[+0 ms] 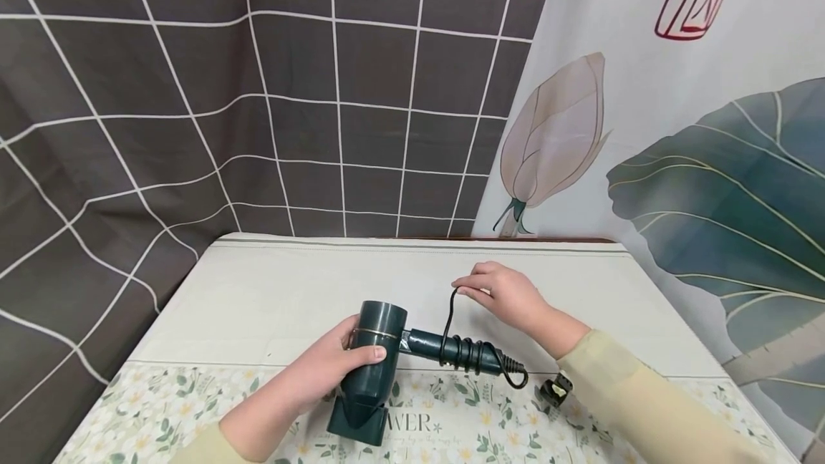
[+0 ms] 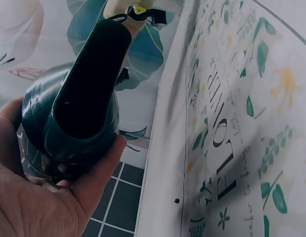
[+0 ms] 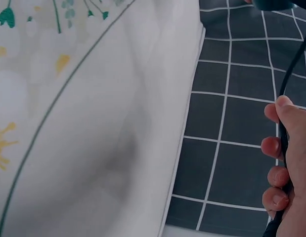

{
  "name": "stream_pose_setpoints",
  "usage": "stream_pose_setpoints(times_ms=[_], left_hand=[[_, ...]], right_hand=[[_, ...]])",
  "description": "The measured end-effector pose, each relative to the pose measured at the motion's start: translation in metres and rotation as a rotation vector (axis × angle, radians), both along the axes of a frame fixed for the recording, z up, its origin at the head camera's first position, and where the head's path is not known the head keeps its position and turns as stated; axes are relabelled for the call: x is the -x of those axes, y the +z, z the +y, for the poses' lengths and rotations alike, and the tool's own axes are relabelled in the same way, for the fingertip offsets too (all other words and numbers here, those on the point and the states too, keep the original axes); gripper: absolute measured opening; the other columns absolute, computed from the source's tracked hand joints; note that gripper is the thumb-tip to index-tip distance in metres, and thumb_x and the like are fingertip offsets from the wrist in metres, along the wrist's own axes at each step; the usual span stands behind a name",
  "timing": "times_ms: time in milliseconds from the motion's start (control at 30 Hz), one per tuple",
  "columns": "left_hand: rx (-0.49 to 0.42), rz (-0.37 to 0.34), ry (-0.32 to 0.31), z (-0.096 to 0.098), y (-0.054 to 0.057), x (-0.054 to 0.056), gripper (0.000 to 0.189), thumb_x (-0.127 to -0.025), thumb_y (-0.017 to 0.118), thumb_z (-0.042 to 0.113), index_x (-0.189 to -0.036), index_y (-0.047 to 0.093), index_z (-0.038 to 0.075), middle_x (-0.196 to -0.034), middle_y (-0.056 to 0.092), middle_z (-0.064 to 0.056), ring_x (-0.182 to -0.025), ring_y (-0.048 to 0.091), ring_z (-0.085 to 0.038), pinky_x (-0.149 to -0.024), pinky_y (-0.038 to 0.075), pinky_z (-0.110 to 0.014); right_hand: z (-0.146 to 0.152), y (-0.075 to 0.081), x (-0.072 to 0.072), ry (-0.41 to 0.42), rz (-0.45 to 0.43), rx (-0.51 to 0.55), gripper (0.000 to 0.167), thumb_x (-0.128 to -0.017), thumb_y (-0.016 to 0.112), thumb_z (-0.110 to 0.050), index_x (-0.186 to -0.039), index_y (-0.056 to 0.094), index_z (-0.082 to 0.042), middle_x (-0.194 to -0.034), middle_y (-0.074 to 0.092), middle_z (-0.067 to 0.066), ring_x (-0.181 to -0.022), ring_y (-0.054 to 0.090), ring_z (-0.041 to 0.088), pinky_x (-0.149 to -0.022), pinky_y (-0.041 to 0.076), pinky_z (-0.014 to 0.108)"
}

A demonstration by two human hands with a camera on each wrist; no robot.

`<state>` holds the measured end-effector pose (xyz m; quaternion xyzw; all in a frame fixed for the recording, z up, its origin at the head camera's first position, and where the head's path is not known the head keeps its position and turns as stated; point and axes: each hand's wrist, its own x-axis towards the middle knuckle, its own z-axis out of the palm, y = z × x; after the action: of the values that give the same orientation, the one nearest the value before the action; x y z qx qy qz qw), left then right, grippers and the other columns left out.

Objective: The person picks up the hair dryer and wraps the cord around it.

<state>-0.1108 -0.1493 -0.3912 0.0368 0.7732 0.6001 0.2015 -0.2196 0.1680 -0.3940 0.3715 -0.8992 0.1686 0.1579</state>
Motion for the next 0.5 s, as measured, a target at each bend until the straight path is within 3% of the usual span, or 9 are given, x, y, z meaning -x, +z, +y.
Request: stream_pose_setpoints(times_ms=[200,400,500], left_hand=[[-0.033,-0.008,0.057,0.005,0.000,0.002,0.080,-0.090,0.071,0.041,-0.153,0.032,0.011,-0.128,0.058,-0.013,-0.103,0.063,-0.027,-0.094,0.044,-0.057],[-0.118,-0.012,0.103,0.014,-0.003,0.005,0.080,-0.090,0.073,0.035,-0.153,0.030,0.009,-0.128,0.058,-0.016,-0.099,0.065,-0.026,-0.091,0.048,-0.048],[-0.158,-0.030,0.107,0.018,-0.005,0.007,0.083,-0.090,0.072,0.036,-0.154,0.027,0.008,-0.130,0.057,-0.018,-0.100,0.066,-0.027,-0.088,0.050,-0.046]], right_hand=[[-0.002,-0.010,-0.001,-0.035,-0.043,-0.041,0.018,-0.095,0.068,-0.026,-0.109,0.077,-0.020,-0.088,0.062,-0.011,-0.071,0.049,0.003,-0.062,0.045,0.025],[-0.008,-0.022,-0.002,0.107,0.050,-0.009,0.013,-0.094,0.068,-0.017,-0.100,0.078,-0.011,-0.082,0.064,-0.003,-0.072,0.053,0.012,-0.065,0.047,0.029],[-0.014,-0.019,-0.011,0.137,0.039,0.029,0.011,-0.089,0.070,-0.012,-0.098,0.077,-0.011,-0.080,0.063,-0.004,-0.073,0.053,0.012,-0.066,0.047,0.030]])
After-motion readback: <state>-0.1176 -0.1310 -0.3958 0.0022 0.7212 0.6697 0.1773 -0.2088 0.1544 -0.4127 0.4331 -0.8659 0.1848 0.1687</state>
